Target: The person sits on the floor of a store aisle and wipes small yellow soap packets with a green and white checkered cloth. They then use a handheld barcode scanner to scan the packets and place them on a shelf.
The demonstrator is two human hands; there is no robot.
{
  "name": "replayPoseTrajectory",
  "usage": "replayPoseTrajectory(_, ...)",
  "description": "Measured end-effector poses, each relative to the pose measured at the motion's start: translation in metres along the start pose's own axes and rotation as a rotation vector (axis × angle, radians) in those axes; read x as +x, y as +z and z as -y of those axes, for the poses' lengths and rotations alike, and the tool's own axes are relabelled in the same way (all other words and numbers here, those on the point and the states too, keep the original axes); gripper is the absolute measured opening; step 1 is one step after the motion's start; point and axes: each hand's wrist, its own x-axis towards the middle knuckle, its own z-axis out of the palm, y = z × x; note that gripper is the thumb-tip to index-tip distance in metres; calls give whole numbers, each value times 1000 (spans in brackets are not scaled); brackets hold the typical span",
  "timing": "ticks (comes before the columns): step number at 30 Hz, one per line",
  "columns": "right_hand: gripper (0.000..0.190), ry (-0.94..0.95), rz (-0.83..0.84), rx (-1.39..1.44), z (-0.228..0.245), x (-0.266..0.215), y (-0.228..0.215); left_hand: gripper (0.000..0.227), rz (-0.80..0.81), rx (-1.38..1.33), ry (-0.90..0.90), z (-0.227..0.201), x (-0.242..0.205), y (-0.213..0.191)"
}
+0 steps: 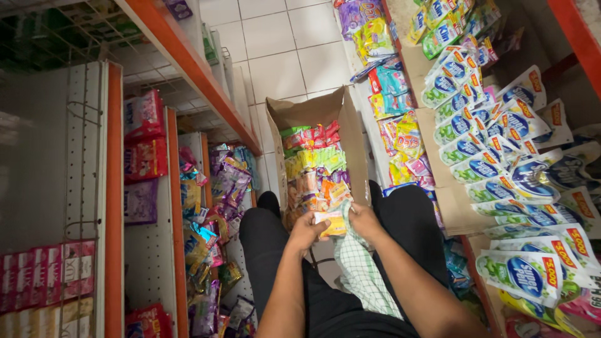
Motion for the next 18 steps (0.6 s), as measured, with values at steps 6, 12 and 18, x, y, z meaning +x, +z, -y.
replayPoseTrajectory(6,33,50,217,100,-5,0,0,36,-11,-29,-25,6,4,-4)
replayPoseTrajectory(12,29,67,43,-175,-12,1,-3,26,-30,8,24,14,9,-6)
replayPoseTrajectory(18,32,-13,151,-10,-17,5,-5,26,-34,-19,49,15,13,-6)
